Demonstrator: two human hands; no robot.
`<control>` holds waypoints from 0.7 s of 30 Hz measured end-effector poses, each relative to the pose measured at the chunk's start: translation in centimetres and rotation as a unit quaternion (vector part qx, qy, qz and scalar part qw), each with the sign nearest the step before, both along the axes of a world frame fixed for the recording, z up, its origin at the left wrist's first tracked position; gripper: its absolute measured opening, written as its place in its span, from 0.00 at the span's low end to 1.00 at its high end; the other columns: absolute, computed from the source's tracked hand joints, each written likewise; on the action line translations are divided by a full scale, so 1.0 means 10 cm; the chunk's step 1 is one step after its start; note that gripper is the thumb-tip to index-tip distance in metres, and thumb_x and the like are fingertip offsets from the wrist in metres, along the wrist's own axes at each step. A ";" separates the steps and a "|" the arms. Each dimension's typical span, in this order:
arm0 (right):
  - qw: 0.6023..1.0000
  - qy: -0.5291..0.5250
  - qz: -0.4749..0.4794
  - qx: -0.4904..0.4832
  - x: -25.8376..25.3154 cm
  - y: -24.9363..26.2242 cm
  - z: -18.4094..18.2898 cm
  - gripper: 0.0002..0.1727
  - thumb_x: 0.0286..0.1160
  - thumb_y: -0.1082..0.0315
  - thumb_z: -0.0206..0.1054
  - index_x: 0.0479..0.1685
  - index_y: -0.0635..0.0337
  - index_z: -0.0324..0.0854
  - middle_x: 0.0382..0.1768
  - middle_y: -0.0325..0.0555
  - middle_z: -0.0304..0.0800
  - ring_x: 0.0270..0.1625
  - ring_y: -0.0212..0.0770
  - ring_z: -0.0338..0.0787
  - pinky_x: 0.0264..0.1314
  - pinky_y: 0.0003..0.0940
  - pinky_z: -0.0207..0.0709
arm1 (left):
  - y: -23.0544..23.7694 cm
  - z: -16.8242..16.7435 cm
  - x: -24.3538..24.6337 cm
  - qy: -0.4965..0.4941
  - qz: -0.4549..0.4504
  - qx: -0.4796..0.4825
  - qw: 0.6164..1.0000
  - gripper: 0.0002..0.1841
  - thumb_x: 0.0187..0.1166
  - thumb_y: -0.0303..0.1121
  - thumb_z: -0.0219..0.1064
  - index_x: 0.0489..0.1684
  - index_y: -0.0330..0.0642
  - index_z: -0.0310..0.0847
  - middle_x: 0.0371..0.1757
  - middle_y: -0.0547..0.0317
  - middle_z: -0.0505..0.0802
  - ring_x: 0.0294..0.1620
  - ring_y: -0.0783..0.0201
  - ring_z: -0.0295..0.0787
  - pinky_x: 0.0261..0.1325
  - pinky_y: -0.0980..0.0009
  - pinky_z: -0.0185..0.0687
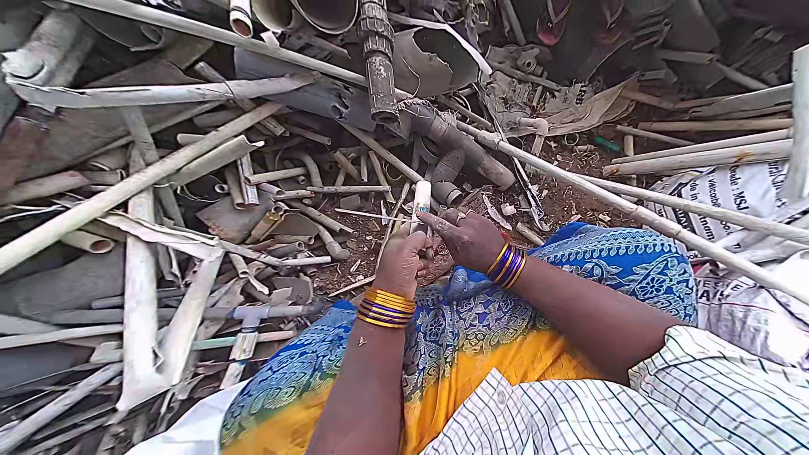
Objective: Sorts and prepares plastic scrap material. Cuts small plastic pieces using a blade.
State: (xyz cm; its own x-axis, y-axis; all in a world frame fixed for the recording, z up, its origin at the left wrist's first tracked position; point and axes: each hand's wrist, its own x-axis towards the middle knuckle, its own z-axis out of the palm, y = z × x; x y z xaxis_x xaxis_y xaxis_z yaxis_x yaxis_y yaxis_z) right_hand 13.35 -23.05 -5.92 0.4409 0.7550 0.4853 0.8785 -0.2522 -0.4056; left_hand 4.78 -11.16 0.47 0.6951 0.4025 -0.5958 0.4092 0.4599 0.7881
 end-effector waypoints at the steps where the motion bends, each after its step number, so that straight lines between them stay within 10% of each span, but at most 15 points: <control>1: 1.000 -0.012 -0.028 0.001 0.02 0.00 -0.03 0.26 0.69 0.79 0.61 0.69 0.60 0.87 0.31 0.58 0.89 0.29 0.58 0.89 0.25 0.49 0.78 | -0.03 0.02 -0.01 0.002 -0.006 0.023 1.000 0.13 0.82 0.17 0.52 0.58 0.38 0.74 0.17 0.66 0.74 0.08 0.80 0.59 0.11 0.86 0.51; 4: 0.992 0.038 -0.107 -0.051 0.06 -0.05 -0.04 0.29 0.75 0.80 0.59 0.78 0.59 0.80 0.35 0.63 0.90 0.29 0.63 0.90 0.28 0.55 0.80 | -0.13 0.04 -0.04 0.012 -0.020 0.053 0.998 0.16 0.83 0.16 0.51 0.65 0.33 0.74 0.17 0.66 0.75 0.08 0.80 0.60 0.11 0.86 0.52; 7: 0.999 0.008 -0.053 -0.012 -0.05 -0.02 0.00 0.29 0.67 0.80 0.64 0.72 0.58 0.85 0.32 0.58 0.90 0.32 0.59 0.90 0.28 0.50 0.81 | -0.14 0.02 -0.01 0.023 -0.003 0.076 0.997 0.07 0.83 0.17 0.52 0.45 0.37 0.74 0.15 0.67 0.74 0.07 0.80 0.59 0.10 0.86 0.51; 11: 0.992 0.059 -0.087 -0.071 -0.01 -0.04 0.00 0.32 0.71 0.80 0.60 0.80 0.57 0.78 0.36 0.62 0.91 0.34 0.63 0.91 0.32 0.55 0.81 | -0.19 -0.01 -0.06 0.021 -0.030 0.122 0.992 0.16 0.81 0.15 0.54 0.64 0.31 0.76 0.20 0.64 0.76 0.11 0.78 0.64 0.13 0.84 0.55; 15: 0.999 0.012 -0.037 -0.025 -0.10 -0.01 0.02 0.31 0.65 0.80 0.66 0.74 0.59 0.84 0.34 0.58 0.91 0.32 0.59 0.90 0.28 0.50 0.80 | -0.18 0.00 -0.03 0.035 -0.037 0.174 0.983 0.08 0.80 0.17 0.57 0.50 0.36 0.76 0.18 0.68 0.76 0.11 0.80 0.64 0.14 0.85 0.57; 18: 0.989 0.082 -0.077 -0.092 -0.04 -0.04 0.04 0.32 0.75 0.80 0.59 0.82 0.57 0.76 0.41 0.63 0.92 0.39 0.65 0.93 0.36 0.57 0.83 | -0.18 -0.02 -0.07 0.043 -0.066 0.200 0.977 0.18 0.79 0.18 0.58 0.67 0.30 0.76 0.24 0.64 0.78 0.15 0.78 0.68 0.18 0.83 0.61; 21: 0.998 0.023 -0.049 -0.018 -0.10 -0.02 0.04 0.30 0.67 0.81 0.62 0.73 0.59 0.84 0.36 0.59 0.93 0.32 0.59 0.92 0.28 0.49 0.81 | -0.17 -0.03 -0.04 0.045 -0.067 0.227 0.971 0.11 0.78 0.19 0.59 0.56 0.34 0.79 0.20 0.67 0.77 0.14 0.78 0.67 0.17 0.83 0.61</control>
State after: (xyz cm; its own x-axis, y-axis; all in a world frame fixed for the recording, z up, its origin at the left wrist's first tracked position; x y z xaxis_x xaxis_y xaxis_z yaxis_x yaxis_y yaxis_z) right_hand 12.34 -23.27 -5.53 0.5351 0.7230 0.4370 0.8295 -0.3517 -0.4338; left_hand 4.33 -12.83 0.18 0.7121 0.5478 -0.4392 0.5181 0.0121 0.8552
